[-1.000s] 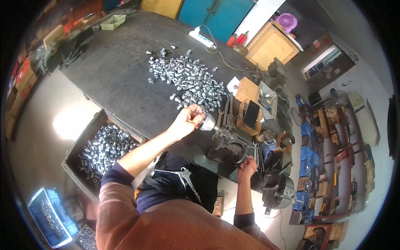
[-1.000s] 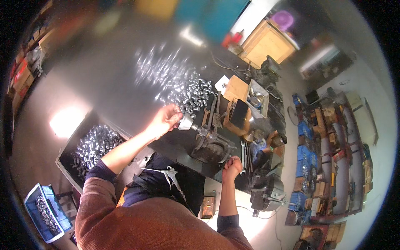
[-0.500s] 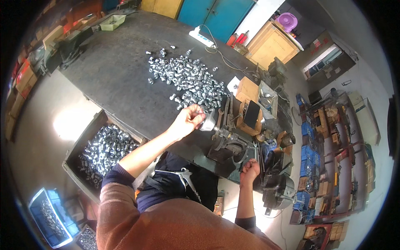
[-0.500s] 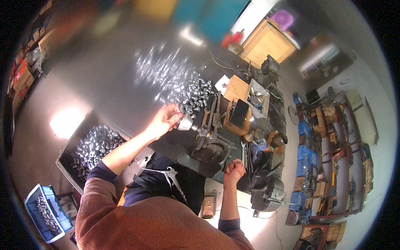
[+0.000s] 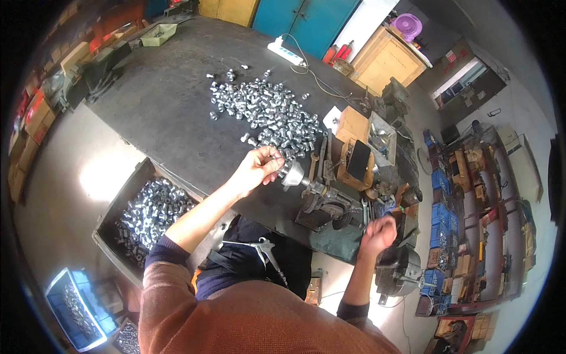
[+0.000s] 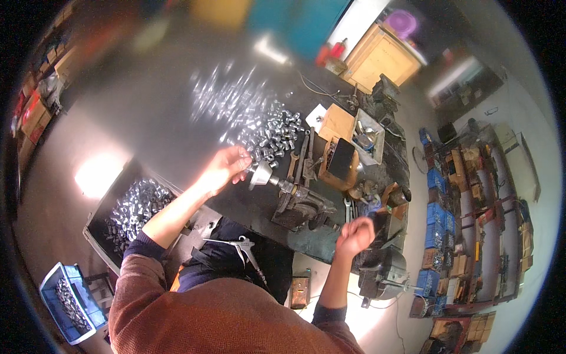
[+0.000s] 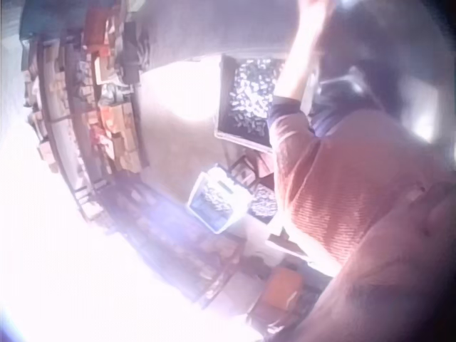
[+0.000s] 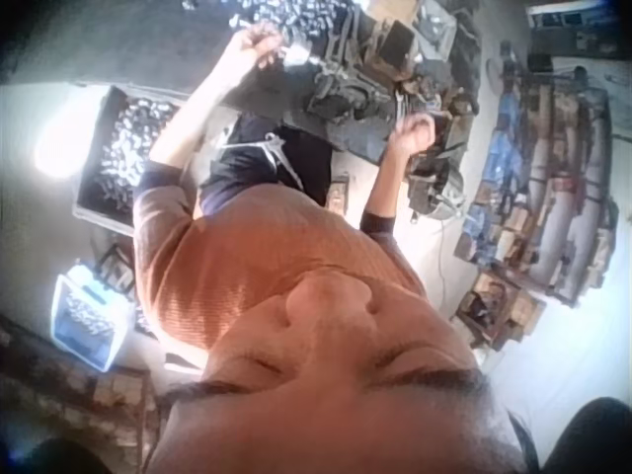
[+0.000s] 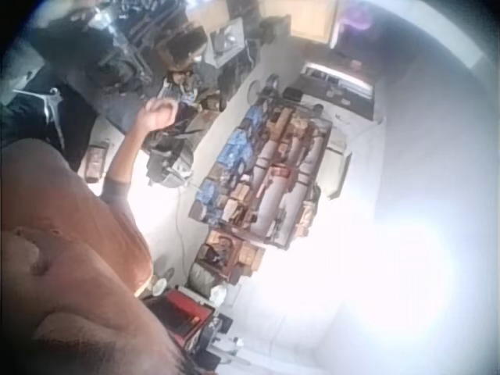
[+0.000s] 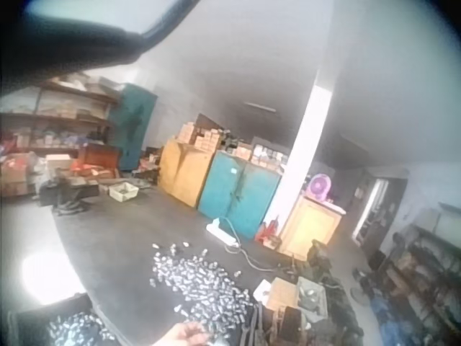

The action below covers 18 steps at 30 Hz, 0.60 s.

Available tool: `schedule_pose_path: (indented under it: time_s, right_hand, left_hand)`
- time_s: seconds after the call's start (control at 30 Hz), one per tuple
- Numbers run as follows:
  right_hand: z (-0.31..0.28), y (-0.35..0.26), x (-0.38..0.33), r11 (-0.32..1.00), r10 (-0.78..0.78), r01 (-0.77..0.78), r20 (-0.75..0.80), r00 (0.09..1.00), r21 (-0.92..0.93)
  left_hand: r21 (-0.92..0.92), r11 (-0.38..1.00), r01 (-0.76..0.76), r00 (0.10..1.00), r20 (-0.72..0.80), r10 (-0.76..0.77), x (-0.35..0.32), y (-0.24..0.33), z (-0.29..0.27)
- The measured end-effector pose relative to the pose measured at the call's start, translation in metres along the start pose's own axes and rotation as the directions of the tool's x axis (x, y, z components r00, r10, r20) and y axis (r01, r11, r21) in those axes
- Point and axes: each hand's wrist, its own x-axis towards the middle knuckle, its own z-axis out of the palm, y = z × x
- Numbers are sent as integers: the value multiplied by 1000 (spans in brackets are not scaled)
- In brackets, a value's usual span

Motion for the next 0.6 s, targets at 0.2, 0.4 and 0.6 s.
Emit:
schedule_pose_path:
  time_s: [0.2, 0.4, 0.6]
  right_hand:
    - [-44, 66, -28, 927, 366, -374, -176, 914, -14]
    - [0, 76, 57, 930, -27, 21, -10, 1000, -368]
    - [18, 1, 13, 999, -41, 39, 50, 998, 31]
  left_hand:
    - [31, 1000, 4, 979, -203, 3, -7, 22, -21]
    - [331, 924, 189, 912, -408, -40, -77, 29, -89]
    - [858, -201, 473, 875, -483, -1, -203, 16, -175]
